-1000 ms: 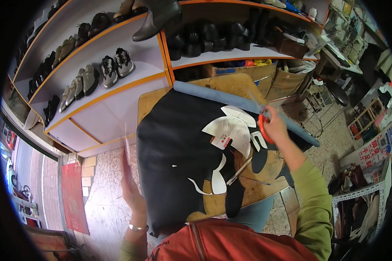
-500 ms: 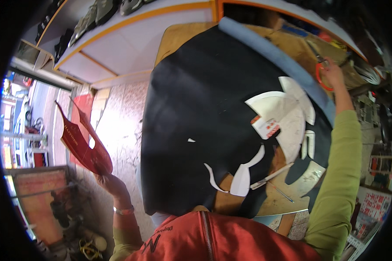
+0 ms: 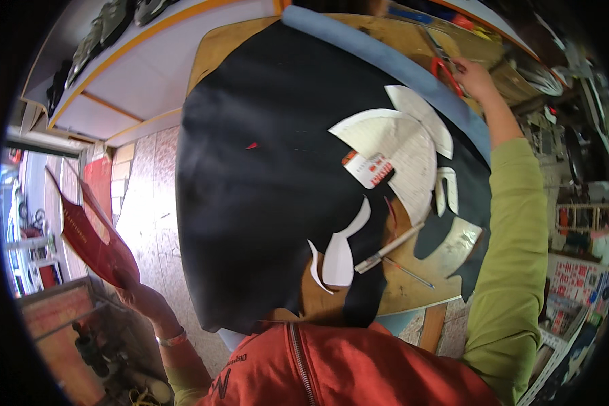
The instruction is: The person places a white paper pattern onto a black fabric, traces its outline with a pen, and then uses scissors to cut the fabric along the traced lines. The person also cuts a red printed paper piece using the same pattern.
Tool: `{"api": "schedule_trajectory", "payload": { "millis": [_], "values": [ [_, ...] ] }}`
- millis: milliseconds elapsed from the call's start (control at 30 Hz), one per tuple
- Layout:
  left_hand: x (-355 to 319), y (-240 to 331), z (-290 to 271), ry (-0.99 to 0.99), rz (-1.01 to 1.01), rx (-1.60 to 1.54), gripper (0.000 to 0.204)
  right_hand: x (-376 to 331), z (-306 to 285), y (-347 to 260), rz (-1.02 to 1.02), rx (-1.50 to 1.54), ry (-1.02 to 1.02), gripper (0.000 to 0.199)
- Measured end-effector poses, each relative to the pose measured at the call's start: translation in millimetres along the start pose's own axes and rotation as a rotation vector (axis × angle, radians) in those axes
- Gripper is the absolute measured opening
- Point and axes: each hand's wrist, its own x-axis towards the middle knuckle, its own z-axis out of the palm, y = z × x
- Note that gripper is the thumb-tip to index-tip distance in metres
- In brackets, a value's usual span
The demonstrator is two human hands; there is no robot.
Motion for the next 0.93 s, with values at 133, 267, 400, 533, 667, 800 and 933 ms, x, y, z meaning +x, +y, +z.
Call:
{"api": "schedule_trajectory", "payload": {
  "millis": [133, 267, 400, 533, 667, 800, 933],
  "values": [
    [-2, 0, 22, -0.340, 0.309, 0.260, 0.035, -104, -45, -65, -0.341, -0.102, 0.365, 0.025],
    [-27, 69, 60, -0.747, 0.689, 0.291, 0.048, -233, -41, -134, -0.816, -0.131, 0.225, 0.012],
    [-73, 95, 75, -1.090, 0.890, 0.513, 0.085, -328, -33, -157, -0.785, -0.115, 0.025, 0.013],
    [-128, 109, 67, -1.344, 1.009, 0.331, 0.083, -374, -29, -173, -0.531, -0.179, -0.183, 0.017],
    [-156, 101, 56, -1.293, 0.977, 0.277, 0.079, -390, -14, -179, -0.446, -0.249, -0.153, 0.022],
    [-154, 93, 23, -1.406, 1.077, 0.290, 0.075, -391, -8, -177, -0.331, -0.250, -0.132, 0.021],
    [-155, 64, -10, -1.641, 1.263, 0.208, 0.075, -380, 0, -157, -0.083, -0.022, -0.117, 0.026]
  ]
}}
